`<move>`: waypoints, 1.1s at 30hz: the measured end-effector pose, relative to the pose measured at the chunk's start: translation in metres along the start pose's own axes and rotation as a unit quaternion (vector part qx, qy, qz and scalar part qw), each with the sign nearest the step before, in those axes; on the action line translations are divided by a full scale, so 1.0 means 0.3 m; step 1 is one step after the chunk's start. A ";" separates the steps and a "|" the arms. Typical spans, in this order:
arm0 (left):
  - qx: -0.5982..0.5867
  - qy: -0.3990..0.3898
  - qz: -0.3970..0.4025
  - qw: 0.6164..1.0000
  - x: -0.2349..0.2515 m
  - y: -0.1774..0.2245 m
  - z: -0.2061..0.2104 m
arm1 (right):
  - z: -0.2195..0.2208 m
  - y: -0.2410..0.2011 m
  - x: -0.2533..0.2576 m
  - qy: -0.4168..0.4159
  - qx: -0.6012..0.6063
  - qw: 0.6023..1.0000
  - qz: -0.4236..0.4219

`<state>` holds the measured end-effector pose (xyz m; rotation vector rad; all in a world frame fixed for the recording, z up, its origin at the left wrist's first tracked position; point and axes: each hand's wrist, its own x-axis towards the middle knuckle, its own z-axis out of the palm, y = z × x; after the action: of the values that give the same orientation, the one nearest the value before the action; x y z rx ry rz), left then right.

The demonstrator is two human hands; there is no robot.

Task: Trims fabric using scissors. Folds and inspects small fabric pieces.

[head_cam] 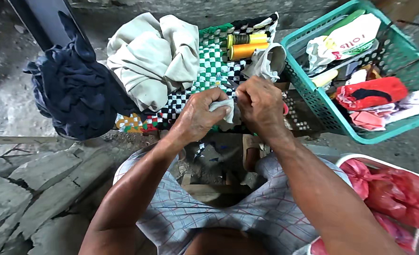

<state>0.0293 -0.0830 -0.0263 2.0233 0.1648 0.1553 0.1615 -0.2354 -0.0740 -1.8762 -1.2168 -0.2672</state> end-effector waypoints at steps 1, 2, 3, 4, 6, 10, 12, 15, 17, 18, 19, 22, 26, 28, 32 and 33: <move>0.001 -0.006 0.001 1.000 -0.018 0.004 0.005 | 0.023 0.028 0.007 0.005 -0.040 0.999 0.006; 0.006 -0.008 0.003 1.000 -0.026 0.009 0.004 | 0.034 0.050 0.017 0.005 -0.068 0.997 0.026; 0.012 -0.003 0.006 1.000 -0.028 0.014 -0.006 | 0.033 0.068 0.029 -0.002 -0.091 0.995 0.050; 0.016 0.006 0.008 1.000 -0.025 0.016 -0.024 | 0.025 0.088 0.040 -0.013 -0.112 0.991 0.072; 0.017 0.023 0.016 0.999 -0.026 0.004 -0.079 | -0.007 0.137 0.058 -0.029 -0.137 0.983 0.120; 0.067 0.085 0.008 0.994 -0.051 -0.020 -0.166 | -0.102 0.179 0.072 0.002 -0.044 0.991 0.125; 0.068 0.096 0.011 0.993 -0.056 -0.038 -0.174 | -0.093 0.127 0.077 -0.019 0.092 0.988 0.123; 0.061 0.082 0.024 0.994 -0.038 -0.030 -0.151 | -0.036 0.027 0.075 -0.061 0.237 0.965 0.089; 0.070 0.073 0.036 0.994 -0.022 -0.020 -0.133 | 0.000 -0.024 0.084 -0.090 0.259 0.960 0.053; 0.077 0.068 0.041 0.994 -0.015 -0.016 -0.126 | 0.015 -0.040 0.088 -0.101 0.253 0.961 0.044; 0.082 0.062 0.044 0.994 -0.011 -0.014 -0.120 | 0.027 -0.052 0.089 -0.106 0.242 0.964 0.039; 0.070 0.040 0.026 0.996 -0.003 -0.013 -0.114 | 0.031 -0.061 0.081 -0.089 0.227 0.969 0.040; -0.003 0.026 0.038 0.999 0.015 -0.014 -0.106 | -0.014 -0.050 0.056 -0.071 0.204 0.975 0.045; -0.001 0.025 0.043 0.999 0.022 -0.013 -0.093 | -0.035 -0.051 0.041 -0.068 0.197 0.977 0.052; -0.024 0.027 0.007 0.999 0.032 -0.002 -0.071 | -0.036 -0.038 0.029 -0.055 0.251 0.964 0.068; -0.033 0.025 -0.001 0.999 0.033 -0.002 -0.066 | -0.040 -0.041 0.026 -0.052 0.284 0.954 0.083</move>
<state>0.0354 -0.0635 -0.0177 1.9553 0.1918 0.2077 0.1583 -0.2374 -0.0555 -1.4811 -1.0526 0.2565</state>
